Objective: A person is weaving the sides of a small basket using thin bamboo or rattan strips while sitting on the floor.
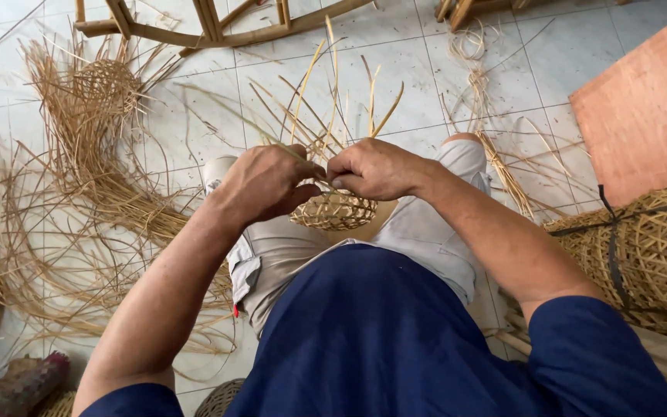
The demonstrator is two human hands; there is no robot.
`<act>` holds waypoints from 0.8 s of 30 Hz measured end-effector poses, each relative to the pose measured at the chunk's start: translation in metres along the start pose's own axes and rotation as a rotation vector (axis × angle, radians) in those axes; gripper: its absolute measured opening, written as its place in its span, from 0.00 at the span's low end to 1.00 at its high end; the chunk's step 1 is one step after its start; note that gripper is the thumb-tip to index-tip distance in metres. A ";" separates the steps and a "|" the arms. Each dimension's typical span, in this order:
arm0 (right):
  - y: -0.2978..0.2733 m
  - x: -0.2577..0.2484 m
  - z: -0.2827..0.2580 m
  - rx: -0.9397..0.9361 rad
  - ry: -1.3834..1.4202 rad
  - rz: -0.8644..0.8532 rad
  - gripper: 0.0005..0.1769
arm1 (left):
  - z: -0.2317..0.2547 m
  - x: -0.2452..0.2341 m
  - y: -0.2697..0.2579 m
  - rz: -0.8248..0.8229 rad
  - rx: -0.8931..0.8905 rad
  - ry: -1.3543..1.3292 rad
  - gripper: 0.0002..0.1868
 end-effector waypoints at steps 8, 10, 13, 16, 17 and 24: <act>-0.011 -0.005 0.000 0.028 -0.091 -0.042 0.08 | 0.002 0.014 0.029 -0.294 -0.008 0.118 0.21; -0.014 -0.006 -0.002 0.068 -0.102 -0.038 0.10 | -0.001 0.022 0.036 -0.150 0.127 0.329 0.21; -0.016 -0.004 0.009 0.045 -0.120 -0.062 0.08 | 0.016 0.019 0.041 -0.028 0.292 0.472 0.17; -0.020 -0.006 0.008 0.075 -0.131 -0.062 0.09 | -0.006 0.055 0.046 0.129 0.355 0.154 0.11; -0.021 -0.006 0.007 0.076 -0.129 -0.062 0.09 | -0.006 0.056 0.045 0.128 0.356 0.152 0.11; -0.033 -0.016 0.009 0.194 0.007 -0.015 0.09 | -0.004 0.025 0.006 0.381 0.233 0.000 0.21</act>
Point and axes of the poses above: each hand's wrist, its own y-axis towards the middle knuckle, its own x-axis out of the palm, z = x × y, the point moved 1 cm from there along y, towards the middle knuckle, and after that the axes turned 6 degrees about y, right-handed, at the moved point
